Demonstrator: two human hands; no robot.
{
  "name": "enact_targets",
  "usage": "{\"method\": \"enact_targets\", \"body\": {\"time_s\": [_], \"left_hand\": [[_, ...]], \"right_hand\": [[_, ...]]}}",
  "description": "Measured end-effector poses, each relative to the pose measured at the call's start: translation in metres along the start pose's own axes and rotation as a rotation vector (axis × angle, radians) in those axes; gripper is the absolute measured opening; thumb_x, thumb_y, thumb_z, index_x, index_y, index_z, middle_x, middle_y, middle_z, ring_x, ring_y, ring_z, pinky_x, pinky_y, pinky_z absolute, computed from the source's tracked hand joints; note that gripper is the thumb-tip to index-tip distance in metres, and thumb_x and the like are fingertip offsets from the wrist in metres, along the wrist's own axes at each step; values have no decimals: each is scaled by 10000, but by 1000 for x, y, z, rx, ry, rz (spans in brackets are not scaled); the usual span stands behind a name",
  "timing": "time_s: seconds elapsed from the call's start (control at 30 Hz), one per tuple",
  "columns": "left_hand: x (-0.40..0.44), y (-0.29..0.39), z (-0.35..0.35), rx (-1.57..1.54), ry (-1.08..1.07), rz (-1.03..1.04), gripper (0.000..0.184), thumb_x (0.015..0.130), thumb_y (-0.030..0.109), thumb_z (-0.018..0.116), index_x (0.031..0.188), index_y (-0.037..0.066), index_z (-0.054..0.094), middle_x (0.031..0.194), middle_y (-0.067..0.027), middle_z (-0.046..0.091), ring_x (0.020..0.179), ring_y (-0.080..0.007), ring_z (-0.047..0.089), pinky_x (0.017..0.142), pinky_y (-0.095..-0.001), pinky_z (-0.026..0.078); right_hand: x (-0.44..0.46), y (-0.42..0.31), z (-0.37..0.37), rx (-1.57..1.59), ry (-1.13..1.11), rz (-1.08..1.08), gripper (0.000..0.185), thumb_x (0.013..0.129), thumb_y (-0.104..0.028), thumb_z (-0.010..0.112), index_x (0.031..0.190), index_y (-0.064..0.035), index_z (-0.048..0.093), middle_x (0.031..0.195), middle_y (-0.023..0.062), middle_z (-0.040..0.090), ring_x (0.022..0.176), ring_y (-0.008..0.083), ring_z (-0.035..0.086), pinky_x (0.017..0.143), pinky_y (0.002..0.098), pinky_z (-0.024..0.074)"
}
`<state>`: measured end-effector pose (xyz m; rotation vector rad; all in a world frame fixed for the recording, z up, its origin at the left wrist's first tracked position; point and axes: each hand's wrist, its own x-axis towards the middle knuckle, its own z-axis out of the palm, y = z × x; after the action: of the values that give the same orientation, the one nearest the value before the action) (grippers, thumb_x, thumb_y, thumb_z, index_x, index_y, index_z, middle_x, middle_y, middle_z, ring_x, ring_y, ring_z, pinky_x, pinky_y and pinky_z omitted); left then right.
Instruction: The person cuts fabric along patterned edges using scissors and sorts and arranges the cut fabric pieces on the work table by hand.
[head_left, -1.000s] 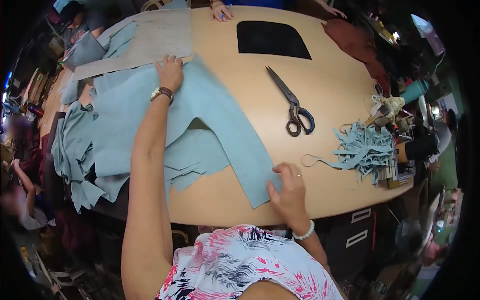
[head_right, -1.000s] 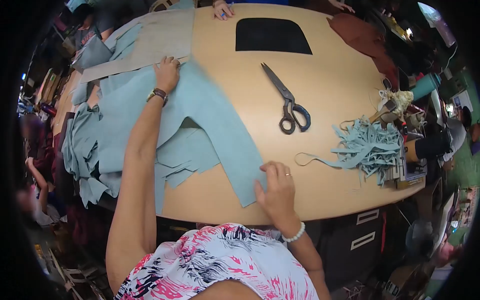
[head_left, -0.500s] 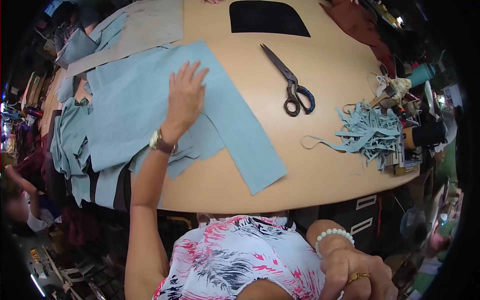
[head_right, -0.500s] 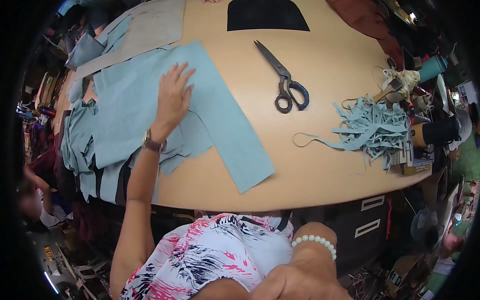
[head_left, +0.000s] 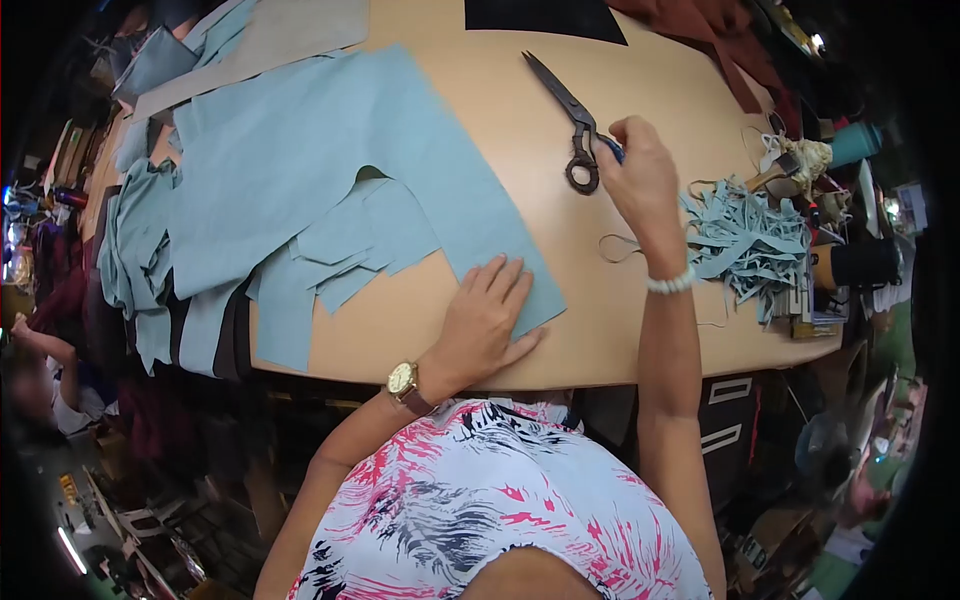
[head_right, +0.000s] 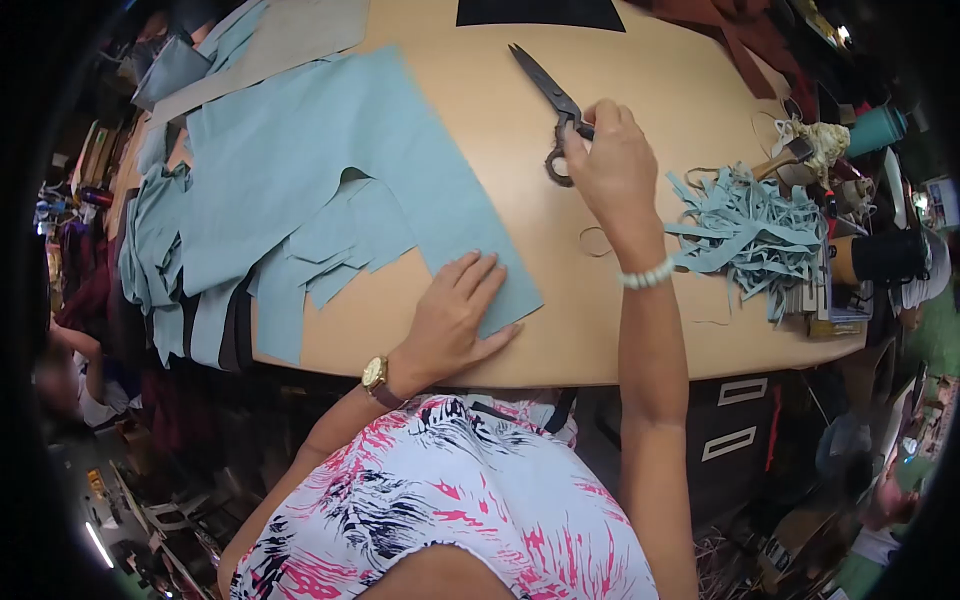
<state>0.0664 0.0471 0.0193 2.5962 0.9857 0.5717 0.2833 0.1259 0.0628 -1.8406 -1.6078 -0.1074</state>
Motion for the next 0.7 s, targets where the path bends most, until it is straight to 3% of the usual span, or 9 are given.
{"method": "enact_targets", "body": {"time_s": [0.07,0.17,0.27,0.37,0.47,0.5,0.63,0.67,0.7], "left_hand": [[-1,2,7,10,16,14,496,704,180,632,1136,-28,504,1173,-185,507,1076,-350,491,906,-436,401],[-4,4,13,60,13,26,472,689,104,600,1135,-20,510,1161,-190,517,1062,-344,504,885,-425,417],[-1,8,8,121,6,42,455,676,70,591,1122,4,531,1150,-194,526,1061,-340,508,865,-409,432],[-3,8,11,126,26,59,403,683,73,582,1081,12,550,1138,-196,530,1060,-342,505,852,-396,435],[-3,8,19,88,67,101,335,696,61,559,1027,6,567,1123,-181,539,1043,-328,514,833,-381,442],[-2,7,21,69,89,110,323,692,61,571,1012,24,583,1113,-161,557,1028,-314,533,823,-376,455],[1,4,24,-21,184,147,275,692,39,568,964,42,612,1057,-113,600,991,-278,567,797,-355,480],[2,3,24,-22,187,150,273,690,39,568,959,42,614,1047,-111,604,988,-277,568,797,-353,482],[3,4,24,-26,188,151,271,687,39,568,954,42,616,1037,-110,607,984,-276,570,796,-352,483]], "right_hand": [[-6,33,38,-96,-104,54,224,751,-148,596,886,26,557,782,181,601,769,357,592,699,425,461],[-7,20,40,-184,-276,144,245,730,-154,597,890,30,568,798,188,604,790,352,596,715,420,468],[-9,17,18,-52,-445,186,255,704,-149,601,871,42,574,761,185,605,772,370,596,695,422,466],[-19,22,0,-14,-632,197,213,703,-151,610,815,26,571,652,120,585,658,280,596,602,359,461],[-37,35,-31,657,-896,490,165,728,-165,618,769,-18,555,583,22,516,565,136,520,535,258,415],[-52,33,-46,731,-915,483,150,735,-156,635,772,-56,530,607,-33,468,552,51,437,511,199,373],[-125,9,-102,808,-953,716,210,722,-102,679,834,-45,510,638,-17,503,548,60,470,485,200,376],[-146,11,-107,885,-970,712,226,732,-124,694,834,-47,507,634,-12,509,534,62,495,472,191,372],[-151,-4,-122,751,-998,779,241,739,-173,706,794,-45,509,586,-10,503,484,63,496,446,195,367]]}}
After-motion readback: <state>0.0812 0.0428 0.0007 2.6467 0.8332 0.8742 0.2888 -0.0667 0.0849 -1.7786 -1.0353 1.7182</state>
